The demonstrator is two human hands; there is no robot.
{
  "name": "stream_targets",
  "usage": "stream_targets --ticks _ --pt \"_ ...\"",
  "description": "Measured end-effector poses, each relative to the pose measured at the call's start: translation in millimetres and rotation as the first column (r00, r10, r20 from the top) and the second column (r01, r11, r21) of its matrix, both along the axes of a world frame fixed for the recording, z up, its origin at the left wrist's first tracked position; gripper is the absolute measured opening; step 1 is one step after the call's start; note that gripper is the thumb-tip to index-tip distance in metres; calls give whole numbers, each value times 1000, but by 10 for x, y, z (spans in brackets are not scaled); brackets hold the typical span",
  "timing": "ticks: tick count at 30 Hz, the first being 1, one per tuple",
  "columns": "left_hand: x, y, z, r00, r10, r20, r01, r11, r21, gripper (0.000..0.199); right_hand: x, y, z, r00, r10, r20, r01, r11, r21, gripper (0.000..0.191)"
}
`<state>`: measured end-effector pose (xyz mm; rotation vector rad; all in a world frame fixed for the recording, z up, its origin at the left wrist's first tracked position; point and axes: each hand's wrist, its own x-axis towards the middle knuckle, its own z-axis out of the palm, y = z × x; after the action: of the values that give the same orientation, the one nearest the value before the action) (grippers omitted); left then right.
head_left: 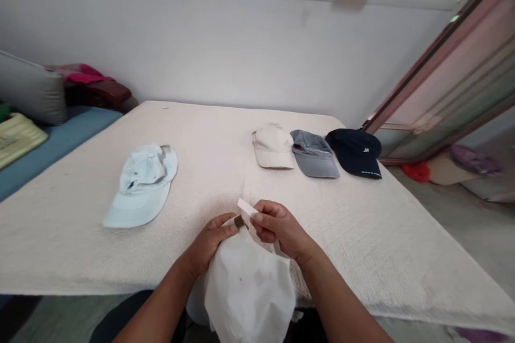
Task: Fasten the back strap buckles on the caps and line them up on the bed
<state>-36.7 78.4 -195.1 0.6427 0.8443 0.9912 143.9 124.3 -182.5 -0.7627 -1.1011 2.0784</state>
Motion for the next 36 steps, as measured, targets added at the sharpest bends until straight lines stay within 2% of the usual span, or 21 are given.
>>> stream_targets --ticks 3,10,18,25,36 --pt "34 5 -7 999 8 -38 -7 1000 14 15 -34 -11 -17 999 27 38 -28 999 40 23" --pt "3 0 -34 999 -32 -8 32 998 54 23 36 21 49 995 -46 93 45 999 14 27" --pt "-36 -9 -50 1000 -13 -12 14 999 39 18 74 19 45 989 39 146 -48 997 61 20" --pt "-45 -20 -30 999 12 -52 -10 999 31 22 100 33 23 986 -44 159 28 994 102 20" --pt "-47 -10 -55 999 -6 -45 9 999 50 18 111 24 -6 977 -16 213 -24 983 180 19"
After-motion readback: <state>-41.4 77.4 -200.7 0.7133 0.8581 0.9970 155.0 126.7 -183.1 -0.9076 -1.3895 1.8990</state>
